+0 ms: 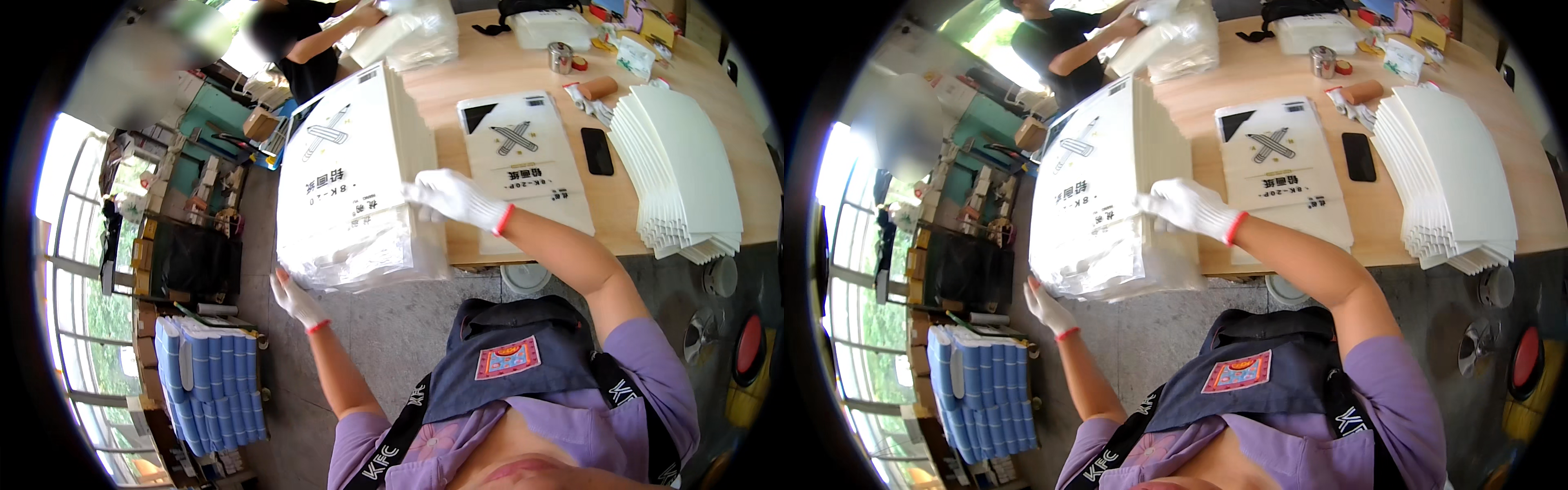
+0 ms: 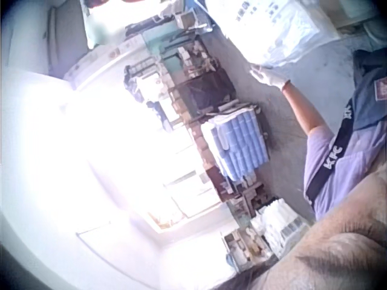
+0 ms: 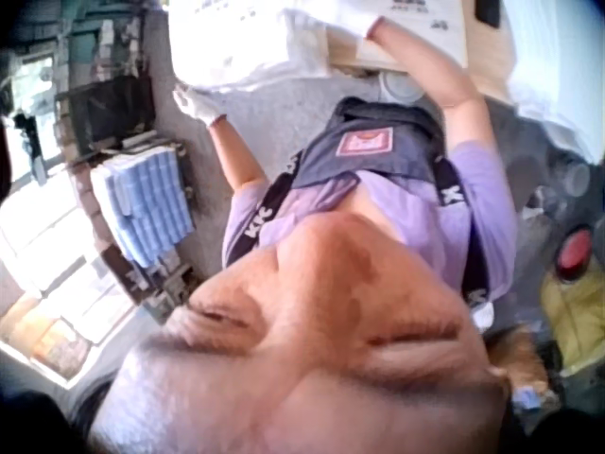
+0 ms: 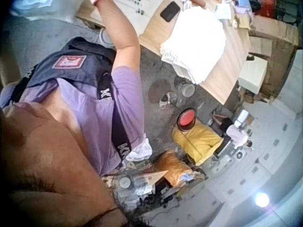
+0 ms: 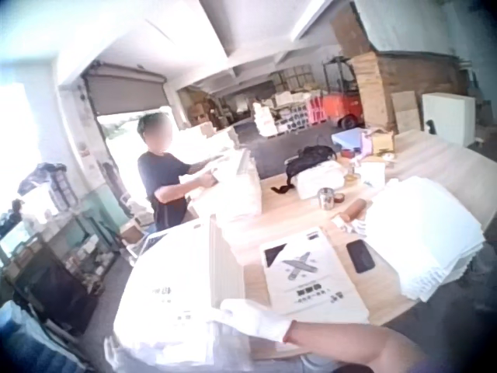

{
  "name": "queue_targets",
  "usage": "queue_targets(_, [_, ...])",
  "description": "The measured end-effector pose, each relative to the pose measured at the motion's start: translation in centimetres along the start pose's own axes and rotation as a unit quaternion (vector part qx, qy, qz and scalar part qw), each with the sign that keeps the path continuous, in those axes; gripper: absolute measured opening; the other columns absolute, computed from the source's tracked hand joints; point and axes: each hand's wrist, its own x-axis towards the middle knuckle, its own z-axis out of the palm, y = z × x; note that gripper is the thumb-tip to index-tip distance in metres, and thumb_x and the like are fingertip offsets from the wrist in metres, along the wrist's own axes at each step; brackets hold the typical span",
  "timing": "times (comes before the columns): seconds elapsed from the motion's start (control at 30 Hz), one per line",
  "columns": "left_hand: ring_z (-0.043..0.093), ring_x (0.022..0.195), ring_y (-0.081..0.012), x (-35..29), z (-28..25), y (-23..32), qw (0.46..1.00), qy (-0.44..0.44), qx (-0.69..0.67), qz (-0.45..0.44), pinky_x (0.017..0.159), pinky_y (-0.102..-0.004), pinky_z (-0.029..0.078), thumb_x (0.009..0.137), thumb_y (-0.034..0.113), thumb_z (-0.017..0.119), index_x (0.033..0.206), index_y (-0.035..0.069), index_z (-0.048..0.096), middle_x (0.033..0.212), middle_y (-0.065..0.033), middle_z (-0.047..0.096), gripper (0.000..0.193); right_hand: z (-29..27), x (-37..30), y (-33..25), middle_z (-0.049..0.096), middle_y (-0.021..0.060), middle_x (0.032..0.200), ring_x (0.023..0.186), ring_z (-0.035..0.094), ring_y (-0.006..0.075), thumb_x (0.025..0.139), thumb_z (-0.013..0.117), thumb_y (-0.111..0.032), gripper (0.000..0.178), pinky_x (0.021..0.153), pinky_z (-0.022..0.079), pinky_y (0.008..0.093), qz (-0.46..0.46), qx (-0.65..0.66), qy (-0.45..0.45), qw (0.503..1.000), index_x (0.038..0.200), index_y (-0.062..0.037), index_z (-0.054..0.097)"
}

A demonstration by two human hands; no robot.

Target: The person repeatedly picks up stacks of white paper sheets from a table, places them into clear plastic bags, and sets the filled bags aside. The process is continuous and repetitive, with the person handling the paper and bags by hand.

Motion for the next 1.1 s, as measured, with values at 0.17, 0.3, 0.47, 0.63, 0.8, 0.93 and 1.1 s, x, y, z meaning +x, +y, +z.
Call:
queue_targets(0.17, [0.051,0.054,-0.0135,-15.7,0.8,-10.4,0.961,-0.136,0.062,-0.233,0.047,-0.0281,0.048,0.093,0.016,0.049,0.091,0.004,0.059,0.070,-0.0038,0.055,0.016,0.5,-10.7,8.8,0.066,0.0062,0.078,0.064,0.061,0.0116,0.094,0.055,-0.039,0.036,0.058,0.050,0.0257,0.076,0.263,-0.104,0.956,0.098,-0.0042,0.060])
queue_targets(0.3, [0.062,0.073,-0.0222,-24.3,10.1,-11.8,0.825,-0.534,0.183,-0.008,0.067,-0.0325,0.050,0.086,0.014,0.063,0.093,0.003,0.060,0.082,-0.0106,0.065,0.014,0.8,-19.7,16.1,0.066,0.0059,0.080,0.067,0.062,0.0132,0.093,0.052,-0.037,0.035,0.061,0.049,0.0257,0.257,0.156,-0.039,0.953,0.095,-0.0044,0.063])
queue_targets(0.47, [0.062,0.080,-0.0294,-26.1,24.2,-8.5,0.740,-0.582,0.277,0.191,0.069,-0.0419,0.047,0.084,0.026,0.063,0.090,0.010,0.064,0.085,-0.0122,0.064,0.017,0.4,-26.2,18.3,0.066,0.0086,0.083,0.071,0.061,0.0141,0.093,0.051,-0.035,0.035,0.065,0.050,0.0271,0.303,0.207,0.100,0.925,0.097,-0.0023,0.061])
queue_targets(0.63, [0.061,0.087,-0.0293,-25.0,29.1,-11.0,0.602,-0.701,0.350,0.155,0.074,-0.0431,0.046,0.079,0.027,0.065,0.084,0.014,0.065,0.087,-0.0104,0.064,0.014,0.1,-27.2,17.7,0.065,0.0084,0.084,0.072,0.061,0.0143,0.093,0.051,-0.034,0.033,0.066,0.050,0.0274,0.267,0.243,0.173,0.916,0.097,-0.0024,0.061])
queue_targets(0.8, [0.061,0.088,-0.0283,-23.5,29.3,-12.0,0.656,-0.690,0.258,0.162,0.074,-0.0403,0.047,0.081,0.022,0.061,0.085,0.013,0.066,0.085,-0.0099,0.065,0.012,-1.4,-25.1,18.9,0.066,0.0065,0.082,0.068,0.061,0.0145,0.093,0.052,-0.035,0.034,0.065,0.050,0.0276,0.240,0.284,0.197,0.907,0.095,-0.0027,0.063])
queue_targets(0.93, [0.060,0.087,-0.0298,-23.8,30.3,-8.6,0.674,-0.676,0.275,0.112,0.075,-0.0385,0.047,0.084,0.019,0.055,0.088,0.013,0.066,0.088,-0.0113,0.065,0.013,-3.3,-18.6,20.1,0.067,0.0120,0.093,0.082,0.064,0.0216,0.091,0.053,-0.039,0.043,0.073,0.049,0.0314,0.212,0.083,0.324,0.918,0.109,-0.0008,0.062])
queue_targets(1.1, [0.057,0.066,-0.0166,-22.7,32.8,-11.0,0.774,-0.633,0.011,-0.031,0.066,-0.0306,0.046,0.089,0.016,0.056,0.091,0.009,0.058,0.082,-0.0056,0.063,0.007,-5.9,-12.8,21.6,0.063,0.0203,0.108,0.099,0.060,0.0318,0.089,0.048,-0.046,0.050,0.082,0.046,0.0410,0.138,0.080,0.366,0.917,0.115,-0.0039,0.060])
